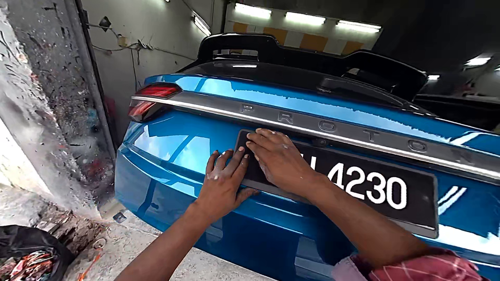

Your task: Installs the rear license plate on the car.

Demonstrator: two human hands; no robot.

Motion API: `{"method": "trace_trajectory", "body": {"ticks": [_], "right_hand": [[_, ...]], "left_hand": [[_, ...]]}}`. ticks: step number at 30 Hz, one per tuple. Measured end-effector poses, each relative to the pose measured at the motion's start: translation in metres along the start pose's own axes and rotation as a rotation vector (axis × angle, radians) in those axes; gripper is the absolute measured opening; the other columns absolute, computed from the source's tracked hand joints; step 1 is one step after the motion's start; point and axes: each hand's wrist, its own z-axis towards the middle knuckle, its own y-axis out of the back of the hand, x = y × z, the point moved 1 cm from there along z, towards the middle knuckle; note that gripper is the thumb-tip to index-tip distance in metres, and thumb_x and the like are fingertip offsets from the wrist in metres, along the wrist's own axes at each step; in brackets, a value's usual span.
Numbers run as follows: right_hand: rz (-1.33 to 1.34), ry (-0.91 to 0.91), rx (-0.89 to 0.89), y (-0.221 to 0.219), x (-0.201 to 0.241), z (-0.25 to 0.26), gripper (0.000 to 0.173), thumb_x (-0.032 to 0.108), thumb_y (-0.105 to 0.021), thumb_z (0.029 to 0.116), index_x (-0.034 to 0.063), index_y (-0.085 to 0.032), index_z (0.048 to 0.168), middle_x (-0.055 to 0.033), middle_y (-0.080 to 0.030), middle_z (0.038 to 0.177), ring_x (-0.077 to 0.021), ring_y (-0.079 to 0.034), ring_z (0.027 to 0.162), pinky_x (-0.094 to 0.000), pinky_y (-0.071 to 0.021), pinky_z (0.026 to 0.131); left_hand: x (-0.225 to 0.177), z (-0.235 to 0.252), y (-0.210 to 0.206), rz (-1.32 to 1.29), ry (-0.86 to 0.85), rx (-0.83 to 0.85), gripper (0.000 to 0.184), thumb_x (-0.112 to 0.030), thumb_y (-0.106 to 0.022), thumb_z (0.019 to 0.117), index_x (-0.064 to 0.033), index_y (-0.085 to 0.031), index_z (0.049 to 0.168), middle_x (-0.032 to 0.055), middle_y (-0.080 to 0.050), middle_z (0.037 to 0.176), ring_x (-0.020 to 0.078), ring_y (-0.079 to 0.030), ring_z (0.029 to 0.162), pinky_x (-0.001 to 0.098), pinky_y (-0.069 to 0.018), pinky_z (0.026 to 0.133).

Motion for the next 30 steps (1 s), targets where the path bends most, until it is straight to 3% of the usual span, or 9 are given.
{"method": "trace_trajectory", "body": {"ticks": [5,10,13,16,18,20,24,28,30], "right_hand": [[-0.124,0.016,0.055,-0.015,-0.001,-0.003,0.043,0.021,-0.042,0.1050,0.0096,-0.061,0.141,-0.0066,-0.051,0.155,-0.0339,-0.038,0.149,-0.0646,-0.0278,0.117],[-0.039,-0.152,-0.049,-0.018,0.027,-0.027,0.040,0.018,-0.050,0.1024,0.0103,-0.064,0.139,-0.0075,-0.053,0.153,-0.0333,-0.037,0.150,-0.0614,-0.0258,0.121],[0.049,-0.192,-0.209,-0.013,0.038,-0.078,0.037,0.016,-0.052,0.1003,0.0090,-0.067,0.134,-0.0087,-0.058,0.147,-0.0305,-0.044,0.146,-0.0526,-0.0345,0.120],[0.180,-0.354,-0.465,0.004,0.014,-0.141,0.028,0.020,-0.054,0.1014,0.0065,-0.075,0.112,-0.0074,-0.072,0.121,-0.0229,-0.063,0.124,-0.0418,-0.0514,0.107],[0.201,-0.515,-0.572,0.025,-0.012,-0.173,0.024,0.021,-0.060,0.0994,0.0042,-0.076,0.102,-0.0083,-0.073,0.107,-0.0192,-0.068,0.108,-0.0368,-0.0570,0.096],[0.160,-0.604,-0.612,0.042,-0.033,-0.187,0.021,0.019,-0.063,0.0976,0.0025,-0.076,0.101,-0.0106,-0.074,0.105,-0.0202,-0.069,0.103,-0.0371,-0.0577,0.092],[0.021,-0.536,-0.590,0.056,-0.045,-0.169,0.019,0.016,-0.064,0.0979,0.0026,-0.077,0.103,-0.0118,-0.075,0.107,-0.0248,-0.068,0.107,-0.0387,-0.0556,0.095],[-0.078,-0.445,-0.400,0.015,-0.045,-0.148,0.025,0.023,-0.060,0.1015,0.0092,-0.078,0.112,-0.0088,-0.071,0.124,-0.0307,-0.061,0.125,-0.0526,-0.0469,0.107],[-0.116,-0.418,-0.368,0.005,-0.048,-0.146,0.027,0.026,-0.058,0.1032,0.0118,-0.078,0.114,-0.0079,-0.071,0.126,-0.0313,-0.060,0.127,-0.0536,-0.0456,0.107]], "left_hand": [[0.008,-0.001,0.001,0.026,-0.041,0.032,0.080,-0.072,-0.049,0.0951,-0.0119,-0.056,0.148,0.0084,-0.047,0.158,0.0331,-0.044,0.145,0.0648,-0.0237,0.120],[0.003,-0.009,-0.012,0.005,-0.007,-0.012,0.079,-0.069,-0.044,0.0972,-0.0125,-0.052,0.151,0.0059,-0.041,0.163,0.0318,-0.036,0.150,0.0627,-0.0233,0.121],[-0.001,-0.011,-0.016,0.001,-0.029,-0.079,0.075,-0.064,-0.045,0.1000,-0.0077,-0.054,0.149,0.0109,-0.043,0.161,0.0353,-0.034,0.152,0.0624,-0.0242,0.122],[-0.007,-0.015,-0.017,-0.016,-0.076,-0.076,0.064,-0.052,-0.046,0.1035,-0.0060,-0.057,0.146,0.0116,-0.046,0.159,0.0348,-0.034,0.151,0.0610,-0.0260,0.122],[-0.008,-0.014,-0.020,-0.037,-0.112,-0.089,0.059,-0.047,-0.047,0.1046,-0.0040,-0.059,0.143,0.0137,-0.049,0.156,0.0346,-0.038,0.150,0.0595,-0.0282,0.121],[-0.005,-0.013,-0.018,-0.037,-0.132,-0.086,0.059,-0.047,-0.048,0.1046,-0.0021,-0.060,0.141,0.0164,-0.051,0.154,0.0350,-0.041,0.148,0.0586,-0.0302,0.120],[-0.003,-0.009,-0.013,-0.011,-0.148,-0.076,0.060,-0.048,-0.049,0.1040,-0.0016,-0.062,0.139,0.0172,-0.054,0.151,0.0349,-0.045,0.146,0.0578,-0.0318,0.120],[0.001,-0.007,-0.008,0.047,-0.189,-0.070,0.061,-0.051,-0.046,0.1048,-0.0030,-0.063,0.138,0.0167,-0.057,0.148,0.0347,-0.049,0.143,0.0608,-0.0306,0.119],[0.005,-0.003,-0.007,0.090,-0.221,-0.073,0.061,-0.052,-0.045,0.1052,-0.0037,-0.065,0.137,0.0157,-0.058,0.147,0.0339,-0.050,0.141,0.0622,-0.0298,0.119]]}}
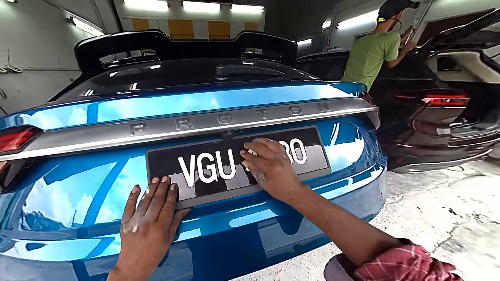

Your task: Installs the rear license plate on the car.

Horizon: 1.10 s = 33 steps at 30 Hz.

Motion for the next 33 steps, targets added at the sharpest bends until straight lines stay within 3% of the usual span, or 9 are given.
{"method": "trace_trajectory", "body": {"ticks": [8,11,14,18,22,26,28,31,33], "right_hand": [[0.066,-0.103,-0.008,0.029,0.002,-0.020,0.030,0.022,-0.053,0.1040,0.0094,-0.074,0.121,-0.0073,-0.068,0.134,-0.0278,-0.057,0.135,-0.0518,-0.0408,0.116],[0.058,-0.237,-0.170,0.065,-0.016,-0.049,0.028,0.013,-0.053,0.1015,0.0028,-0.073,0.117,-0.0132,-0.069,0.127,-0.0287,-0.061,0.127,-0.0472,-0.0488,0.109],[-0.088,-0.357,-0.113,0.078,-0.049,-0.088,0.042,0.029,-0.044,0.1081,-0.0013,-0.068,0.123,-0.0196,-0.065,0.131,-0.0345,-0.059,0.128,-0.0517,-0.0453,0.110],[-0.153,-0.340,0.102,0.072,-0.066,-0.105,0.055,0.042,-0.038,0.1090,0.0004,-0.070,0.124,-0.0187,-0.064,0.135,-0.0371,-0.057,0.132,-0.0592,-0.0399,0.113],[-0.113,-0.392,0.079,0.086,-0.055,-0.098,0.049,0.035,-0.041,0.1089,-0.0022,-0.067,0.128,-0.0198,-0.065,0.132,-0.0363,-0.060,0.127,-0.0551,-0.0448,0.110],[0.008,-0.342,-0.019,0.082,-0.023,-0.089,0.042,0.028,-0.049,0.1059,-0.0042,-0.065,0.129,-0.0226,-0.064,0.132,-0.0359,-0.061,0.125,-0.0501,-0.0497,0.105],[0.109,-0.237,-0.018,0.073,0.004,-0.076,0.041,0.025,-0.051,0.1051,-0.0043,-0.064,0.130,-0.0217,-0.063,0.134,-0.0331,-0.059,0.129,-0.0471,-0.0483,0.108],[0.173,-0.060,0.045,0.044,0.049,-0.056,0.042,0.028,-0.049,0.1052,-0.0018,-0.065,0.130,-0.0187,-0.063,0.137,-0.0334,-0.055,0.135,-0.0503,-0.0450,0.112],[0.115,0.033,0.125,0.020,0.064,-0.056,0.048,0.033,-0.044,0.1067,-0.0012,-0.063,0.135,-0.0184,-0.060,0.142,-0.0368,-0.049,0.140,-0.0570,-0.0367,0.117]], "left_hand": [[-0.007,-0.008,-0.001,-0.060,0.042,0.031,0.063,-0.050,-0.044,0.1052,-0.0017,-0.058,0.143,0.0203,-0.054,0.150,0.0386,-0.046,0.144,0.0602,-0.0298,0.119],[-0.016,-0.015,0.000,-0.088,0.044,0.020,0.065,-0.051,-0.046,0.1045,-0.0014,-0.055,0.146,0.0231,-0.051,0.151,0.0398,-0.043,0.145,0.0581,-0.0293,0.119],[-0.023,-0.021,-0.001,-0.083,0.028,0.023,0.070,-0.056,-0.046,0.1026,-0.0010,-0.054,0.146,0.0226,-0.053,0.150,0.0389,-0.045,0.144,0.0576,-0.0296,0.119],[-0.021,-0.010,-0.001,-0.060,0.013,0.040,0.064,-0.050,-0.044,0.1037,0.0015,-0.061,0.139,0.0207,-0.057,0.147,0.0380,-0.048,0.142,0.0602,-0.0281,0.120],[-0.022,-0.009,0.008,-0.077,0.016,0.116,0.072,-0.056,-0.044,0.1019,0.0007,-0.055,0.146,0.0188,-0.049,0.155,0.0362,-0.041,0.148,0.0611,-0.0255,0.121],[-0.037,-0.044,0.019,-0.208,0.105,0.029,0.064,-0.049,-0.053,0.1006,-0.0048,-0.056,0.146,0.0178,-0.050,0.154,0.0357,-0.040,0.148,0.0602,-0.0284,0.121],[-0.058,-0.072,0.025,-0.322,0.192,-0.056,0.052,-0.046,-0.056,0.1011,-0.0088,-0.062,0.138,0.0155,-0.060,0.143,0.0318,-0.051,0.139,0.0549,-0.0390,0.115],[-0.097,-0.123,0.030,-0.550,0.432,-0.118,0.036,-0.042,-0.056,0.1034,-0.0163,-0.067,0.126,0.0041,-0.071,0.115,0.0139,-0.067,0.108,0.0354,-0.0562,0.093],[-0.122,-0.152,0.028,-0.813,0.716,-0.147,0.031,-0.036,-0.058,0.1050,-0.0095,-0.072,0.114,0.0007,-0.074,0.095,0.0062,-0.070,0.083,0.0246,-0.0598,0.074]]}}
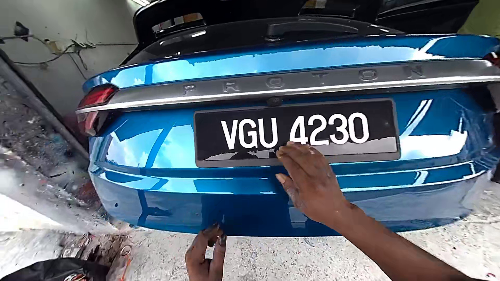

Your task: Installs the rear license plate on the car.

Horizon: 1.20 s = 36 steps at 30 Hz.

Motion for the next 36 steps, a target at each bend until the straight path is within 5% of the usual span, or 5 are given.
{"method": "trace_trajectory", "body": {"ticks": [4,9,11,15,36], "right_hand": [[-0.094,0.048,0.127,-0.005,0.000,0.006,0.055,0.040,-0.037,0.1078,0.0004,-0.066,0.133,-0.0175,-0.060,0.143,-0.0380,-0.048,0.141,-0.0620,-0.0294,0.120],[0.245,0.104,0.059,0.012,0.025,0.061,0.035,0.028,-0.051,0.1039,0.0051,-0.076,0.110,-0.0084,-0.072,0.116,-0.0232,-0.064,0.118,-0.0411,-0.0515,0.102],[0.703,0.141,-0.008,0.000,0.041,0.094,0.029,0.023,-0.058,0.1006,0.0060,-0.074,0.083,0.0012,-0.070,0.084,-0.0034,-0.066,0.079,-0.0194,-0.0564,0.069],[1.423,0.065,0.020,-0.039,0.083,0.158,0.041,0.011,-0.055,0.0986,0.0110,-0.049,0.058,0.0037,-0.048,0.052,-0.0052,-0.047,0.046,-0.0228,-0.0401,0.045],[1.375,-0.027,0.285,-0.094,0.103,0.186,0.042,0.007,-0.052,0.0931,0.0150,-0.041,0.054,0.0049,-0.038,0.047,-0.0064,-0.039,0.042,-0.0245,-0.0322,0.043]], "left_hand": [[0.009,-0.022,0.003,-0.462,0.827,-0.055,0.039,-0.030,-0.047,0.1075,0.0041,-0.064,0.111,0.0167,-0.077,0.090,0.0234,-0.075,0.071,0.0336,-0.0605,0.060],[0.022,-0.003,0.014,-0.626,1.008,-0.150,0.039,-0.031,-0.045,0.1105,0.0060,-0.058,0.113,0.0212,-0.074,0.087,0.0294,-0.075,0.075,0.0392,-0.0631,0.064],[0.028,0.003,0.013,-0.681,1.007,-0.243,0.034,-0.026,-0.048,0.1101,0.0059,-0.059,0.111,0.0200,-0.072,0.081,0.0271,-0.074,0.069,0.0372,-0.0621,0.061],[0.036,0.002,0.011,-0.727,0.947,-0.275,0.030,-0.021,-0.053,0.1082,0.0071,-0.062,0.108,0.0212,-0.073,0.082,0.0253,-0.073,0.068,0.0347,-0.0614,0.060],[0.052,-0.003,0.017,-0.785,0.775,-0.228,0.021,-0.013,-0.062,0.1017,0.0051,-0.067,0.092,0.0166,-0.074,0.074,0.0216,-0.073,0.063,0.0319,-0.0622,0.060]]}}
